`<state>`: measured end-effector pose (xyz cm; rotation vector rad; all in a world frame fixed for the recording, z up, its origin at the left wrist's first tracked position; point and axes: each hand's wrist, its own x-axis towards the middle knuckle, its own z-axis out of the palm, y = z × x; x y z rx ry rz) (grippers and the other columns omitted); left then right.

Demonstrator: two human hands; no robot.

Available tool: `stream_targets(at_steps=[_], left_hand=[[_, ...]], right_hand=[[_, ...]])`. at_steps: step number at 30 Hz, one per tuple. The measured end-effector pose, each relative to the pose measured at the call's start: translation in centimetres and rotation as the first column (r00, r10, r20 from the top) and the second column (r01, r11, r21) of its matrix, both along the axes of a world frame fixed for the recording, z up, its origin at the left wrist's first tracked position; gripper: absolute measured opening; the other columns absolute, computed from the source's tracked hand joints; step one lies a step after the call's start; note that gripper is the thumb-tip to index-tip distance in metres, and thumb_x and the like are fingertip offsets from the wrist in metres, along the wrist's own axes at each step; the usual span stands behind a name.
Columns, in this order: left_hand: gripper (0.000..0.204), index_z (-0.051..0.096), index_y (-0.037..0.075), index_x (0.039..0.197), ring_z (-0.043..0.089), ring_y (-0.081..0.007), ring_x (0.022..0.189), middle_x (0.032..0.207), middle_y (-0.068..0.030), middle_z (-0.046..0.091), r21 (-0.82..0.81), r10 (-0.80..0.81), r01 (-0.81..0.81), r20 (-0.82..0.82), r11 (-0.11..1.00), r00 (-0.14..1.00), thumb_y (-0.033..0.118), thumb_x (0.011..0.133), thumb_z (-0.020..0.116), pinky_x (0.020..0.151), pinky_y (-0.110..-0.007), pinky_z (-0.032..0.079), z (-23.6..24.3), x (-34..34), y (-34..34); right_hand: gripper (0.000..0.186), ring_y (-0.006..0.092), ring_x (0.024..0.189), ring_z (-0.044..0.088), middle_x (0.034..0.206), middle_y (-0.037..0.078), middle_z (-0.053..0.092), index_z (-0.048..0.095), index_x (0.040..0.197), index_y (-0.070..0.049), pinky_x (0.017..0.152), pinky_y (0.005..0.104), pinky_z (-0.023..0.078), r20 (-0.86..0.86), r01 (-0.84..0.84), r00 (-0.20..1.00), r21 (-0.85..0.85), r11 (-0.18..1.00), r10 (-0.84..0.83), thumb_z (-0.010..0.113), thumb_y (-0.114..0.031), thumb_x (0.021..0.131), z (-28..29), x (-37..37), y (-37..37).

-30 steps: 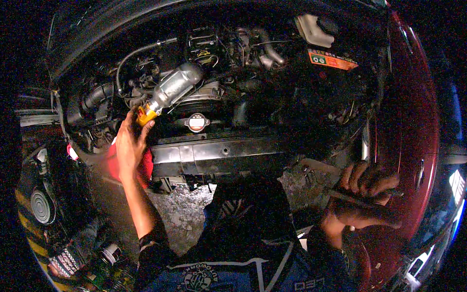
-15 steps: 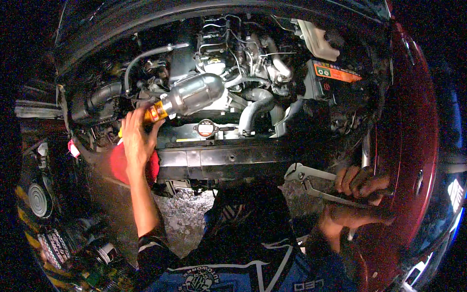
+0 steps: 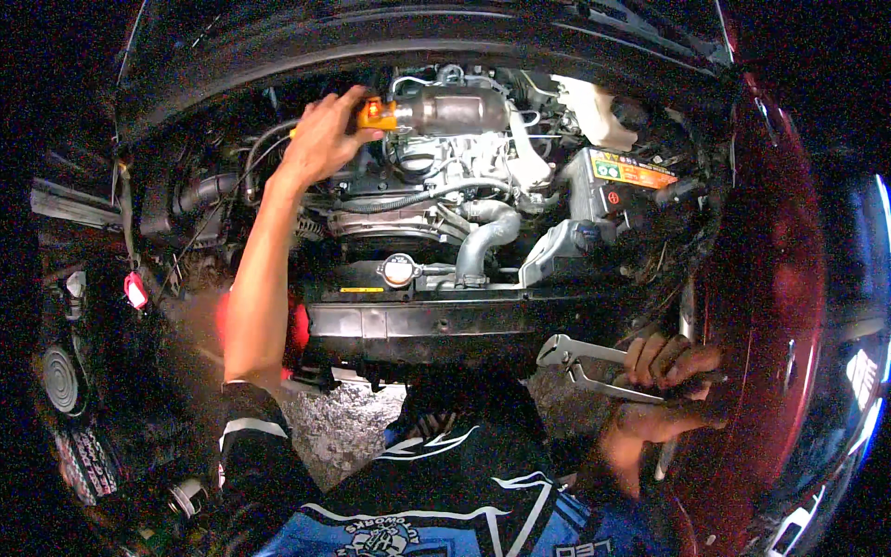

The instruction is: The person removes a hose from a car engine compartment using pliers, places it into a tray, and installs a hose into the engine compartment by hand.

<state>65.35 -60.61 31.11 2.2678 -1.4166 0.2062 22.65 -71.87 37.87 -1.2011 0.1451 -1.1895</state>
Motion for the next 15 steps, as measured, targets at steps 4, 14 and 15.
stream_targets(at_steps=[4,14,15], left_hand=[[0.058,0.052,0.01,0.129,0.054,-0.0349,0.109,0.107,-0.0191,0.063,0.076,-0.099,0.104,-0.07,0.992,0.993,0.039,0.081,0.071,0.099,-0.047,0.036,-2.0,1.0,-3.5],[0.059,0.052,0.014,0.132,0.054,-0.0335,0.115,0.11,-0.0178,0.065,0.139,-0.042,0.081,-0.262,0.987,0.964,0.044,0.084,0.066,0.109,-0.053,0.029,-5.5,3.9,-4.6],[0.058,0.053,0.014,0.132,0.054,-0.0337,0.114,0.11,-0.0184,0.065,0.158,-0.016,0.053,-0.232,0.986,0.973,0.043,0.084,0.066,0.108,-0.053,0.03,-5.6,4.1,-4.5]], right_hand=[[0.063,0.0074,0.05,0.028,0.062,-0.003,0.031,0.038,0.077,-0.012,0.04,0.0225,0.026,-0.049,0.039,0.998,-0.069,0.997,-0.043,0.048,-0.073,0.085,0.1,-0.5,-0.2],[0.064,0.0051,0.047,0.024,0.059,-0.005,0.028,0.038,0.077,-0.012,0.04,0.0209,0.024,-0.1,0.242,0.965,-0.026,0.97,-0.243,0.043,-0.075,0.085,-0.7,-1.9,-0.8],[0.064,0.0051,0.047,0.024,0.059,-0.005,0.028,0.038,0.077,-0.012,0.04,0.0209,0.024,-0.102,0.244,0.964,-0.024,0.97,-0.245,0.043,-0.075,0.085,-0.7,-1.9,-0.8]])
